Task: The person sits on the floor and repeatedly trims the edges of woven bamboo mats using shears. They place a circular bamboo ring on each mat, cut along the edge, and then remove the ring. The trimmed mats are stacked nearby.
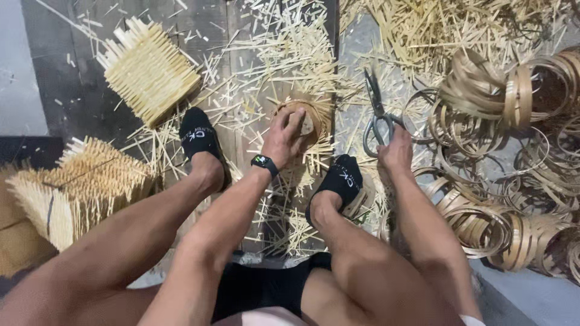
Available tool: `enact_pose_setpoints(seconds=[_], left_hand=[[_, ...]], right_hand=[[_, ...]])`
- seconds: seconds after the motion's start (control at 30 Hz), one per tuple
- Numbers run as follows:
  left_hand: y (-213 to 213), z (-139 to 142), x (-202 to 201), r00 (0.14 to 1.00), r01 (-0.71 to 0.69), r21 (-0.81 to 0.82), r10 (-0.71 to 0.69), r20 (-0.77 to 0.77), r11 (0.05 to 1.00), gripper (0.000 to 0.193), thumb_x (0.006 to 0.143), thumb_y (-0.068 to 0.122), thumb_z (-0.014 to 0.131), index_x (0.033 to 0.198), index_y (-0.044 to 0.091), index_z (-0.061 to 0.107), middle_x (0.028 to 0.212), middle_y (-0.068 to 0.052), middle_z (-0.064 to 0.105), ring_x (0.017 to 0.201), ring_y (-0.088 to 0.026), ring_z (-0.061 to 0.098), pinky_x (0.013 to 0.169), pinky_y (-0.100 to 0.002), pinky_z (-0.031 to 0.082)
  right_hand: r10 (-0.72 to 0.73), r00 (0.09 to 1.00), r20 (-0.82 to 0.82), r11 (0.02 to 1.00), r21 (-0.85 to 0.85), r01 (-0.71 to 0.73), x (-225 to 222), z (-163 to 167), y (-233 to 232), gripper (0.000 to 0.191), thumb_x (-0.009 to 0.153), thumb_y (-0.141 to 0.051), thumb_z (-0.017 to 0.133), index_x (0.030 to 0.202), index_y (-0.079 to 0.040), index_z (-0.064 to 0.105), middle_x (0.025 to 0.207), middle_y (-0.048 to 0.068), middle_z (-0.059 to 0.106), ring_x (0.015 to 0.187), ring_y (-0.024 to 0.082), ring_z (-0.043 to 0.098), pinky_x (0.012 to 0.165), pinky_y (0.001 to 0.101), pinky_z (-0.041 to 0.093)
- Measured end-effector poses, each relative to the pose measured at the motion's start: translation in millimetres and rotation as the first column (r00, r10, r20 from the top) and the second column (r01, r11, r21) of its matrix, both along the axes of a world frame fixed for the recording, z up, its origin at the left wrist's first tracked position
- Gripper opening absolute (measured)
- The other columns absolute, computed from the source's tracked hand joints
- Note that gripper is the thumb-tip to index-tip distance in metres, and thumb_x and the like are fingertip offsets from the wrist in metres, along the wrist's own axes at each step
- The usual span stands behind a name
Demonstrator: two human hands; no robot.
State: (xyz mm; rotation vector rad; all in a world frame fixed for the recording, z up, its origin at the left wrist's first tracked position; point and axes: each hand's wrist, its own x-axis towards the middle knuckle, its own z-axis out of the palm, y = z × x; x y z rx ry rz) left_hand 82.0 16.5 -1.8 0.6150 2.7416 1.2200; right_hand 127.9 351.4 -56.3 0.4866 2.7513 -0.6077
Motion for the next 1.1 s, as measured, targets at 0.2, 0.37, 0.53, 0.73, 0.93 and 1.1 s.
enact_pose_setpoints(seconds=[0.2, 0.37, 0.53, 0.73, 0.93, 1.1], left_hand=[[17.8, -24.1, -4.0, 0.993, -0.110, 0.071, 0.113, -0.041, 0.991, 0.082, 0.083, 0.000, 0.077, 0.155, 0.023, 0.045, 0.153, -0.022, 0.042, 0.140, -0.046, 0.048, 0.116, -0.049, 0.046], [-5.1, -2.0, -27.9, 0.990, 0.126, -0.159, -0.133, -0.036, 0.979, 0.079, 0.078, 0.002, 0.079, 0.147, 0.029, 0.050, 0.151, -0.015, 0.048, 0.139, -0.043, 0.048, 0.118, -0.053, 0.046], [7.4, 24.0, -24.8, 0.874, -0.198, -0.174, 0.254, 0.414, 0.965, 0.101, 0.065, 0.018, 0.092, 0.151, 0.014, 0.040, 0.150, -0.029, 0.032, 0.133, -0.049, 0.037, 0.104, -0.057, 0.039], [27.9, 5.2, -3.8, 0.958, -0.284, -0.046, 0.285, 0.034, 0.958, 0.082, 0.073, 0.023, 0.089, 0.146, 0.013, 0.052, 0.149, -0.024, 0.045, 0.134, -0.045, 0.050, 0.111, -0.049, 0.047], [24.6, -4.1, -1.1, 0.952, -0.302, -0.043, 0.304, 0.043, 0.952, 0.078, 0.068, 0.021, 0.089, 0.140, 0.012, 0.059, 0.143, -0.024, 0.051, 0.127, -0.044, 0.055, 0.107, -0.048, 0.048], [26.4, -3.8, -0.9, 0.955, -0.294, -0.037, 0.295, 0.024, 0.955, 0.079, 0.068, 0.022, 0.090, 0.140, 0.014, 0.058, 0.143, -0.023, 0.051, 0.127, -0.043, 0.056, 0.106, -0.049, 0.048]], right_hand=[[0.017, 0.933, 0.359, 0.948, -0.303, 0.100, -10.5, 0.7, 20.0, 0.060, 0.064, -0.012, 0.083, 0.118, 0.000, 0.061, 0.099, 0.017, 0.071, 0.089, 0.029, 0.071, 0.086, 0.0410, 0.058], [0.016, 0.909, 0.416, 0.955, -0.275, 0.110, 16.8, 32.9, 4.0, 0.053, 0.083, -0.041, 0.085, 0.104, 0.005, 0.066, 0.095, 0.023, 0.070, 0.088, 0.036, 0.065, 0.079, 0.0481, 0.054], [0.337, 0.925, -0.173, 0.941, 0.021, -0.339, -2.7, 55.0, -12.7, 0.057, 0.082, -0.046, 0.081, 0.109, 0.001, 0.063, 0.107, 0.021, 0.060, 0.102, 0.037, 0.058, 0.085, 0.0484, 0.050], [0.452, 0.874, -0.179, 0.881, 0.244, -0.405, -24.4, 46.7, -41.0, 0.054, 0.080, -0.045, 0.082, 0.104, -0.001, 0.063, 0.104, 0.017, 0.055, 0.101, 0.035, 0.054, 0.090, 0.0459, 0.047], [0.381, 0.899, -0.215, 0.904, 0.289, -0.314, -13.4, 45.2, -49.9, 0.059, 0.069, -0.045, 0.087, 0.100, -0.001, 0.063, 0.101, 0.018, 0.056, 0.098, 0.036, 0.055, 0.088, 0.0471, 0.047], [0.392, 0.893, -0.221, 0.906, 0.259, -0.334, -11.8, 41.2, -41.0, 0.059, 0.073, -0.048, 0.086, 0.102, -0.003, 0.062, 0.100, 0.016, 0.057, 0.099, 0.036, 0.058, 0.082, 0.0465, 0.048]])
